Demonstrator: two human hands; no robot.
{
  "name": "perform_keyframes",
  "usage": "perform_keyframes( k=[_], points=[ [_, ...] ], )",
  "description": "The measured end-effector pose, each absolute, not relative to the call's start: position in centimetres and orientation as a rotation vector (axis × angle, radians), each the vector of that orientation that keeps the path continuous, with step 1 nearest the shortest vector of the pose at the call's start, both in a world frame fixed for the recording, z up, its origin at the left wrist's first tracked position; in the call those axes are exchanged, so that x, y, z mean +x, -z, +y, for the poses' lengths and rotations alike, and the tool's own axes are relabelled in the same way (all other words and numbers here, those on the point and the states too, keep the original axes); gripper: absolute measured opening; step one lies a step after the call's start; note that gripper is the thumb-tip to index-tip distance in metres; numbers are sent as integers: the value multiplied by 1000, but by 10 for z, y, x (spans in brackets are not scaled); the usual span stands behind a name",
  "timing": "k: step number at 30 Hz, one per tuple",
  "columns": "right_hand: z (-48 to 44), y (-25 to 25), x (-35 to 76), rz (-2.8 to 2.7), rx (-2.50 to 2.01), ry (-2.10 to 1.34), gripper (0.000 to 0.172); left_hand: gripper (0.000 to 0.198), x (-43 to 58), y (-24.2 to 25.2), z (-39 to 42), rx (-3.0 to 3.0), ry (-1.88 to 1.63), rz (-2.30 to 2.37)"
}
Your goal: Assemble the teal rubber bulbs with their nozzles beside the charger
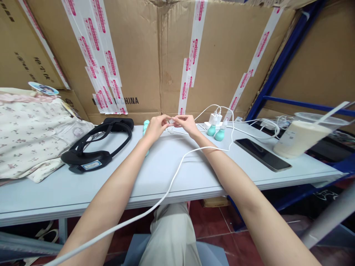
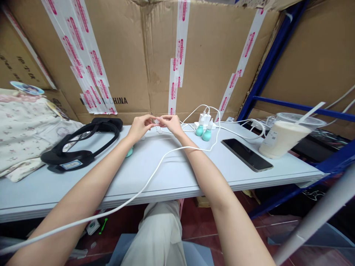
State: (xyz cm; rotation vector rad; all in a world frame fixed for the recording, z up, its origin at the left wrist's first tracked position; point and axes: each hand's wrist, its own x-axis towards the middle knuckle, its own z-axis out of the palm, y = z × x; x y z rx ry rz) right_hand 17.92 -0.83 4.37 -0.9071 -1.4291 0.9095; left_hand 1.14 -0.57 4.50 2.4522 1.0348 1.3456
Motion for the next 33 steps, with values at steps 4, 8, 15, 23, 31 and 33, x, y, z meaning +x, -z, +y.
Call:
perform_keyframes(
  k=[4, 8, 15, 23, 31, 33],
  points=[
    [-4, -42, 197, -1469, -918, -962, 44, 25, 8, -48, -8, 2374, -1281, 1087],
    [4, -33, 228, -1746, -1119, -828, 31, 24, 3, -45, -6, 2360, -1109, 1141],
    [8, -35, 244, -2313, -1495, -235, 34, 20, 2, -36, 0, 2389, -949, 1181],
    [-3, -42, 241, -2380, -1622, -210, 39, 18, 4, -39, -3, 2406, -983, 1131],
    [-8, -44, 217, -2224, -1647, 74, 38, 26, -4, -45, -4, 2384, -980, 1249],
    [-7, -37, 202, -2222, -1622, 279, 33, 26, -8, -47, -4, 2360, -1020, 1302]
  ],
)
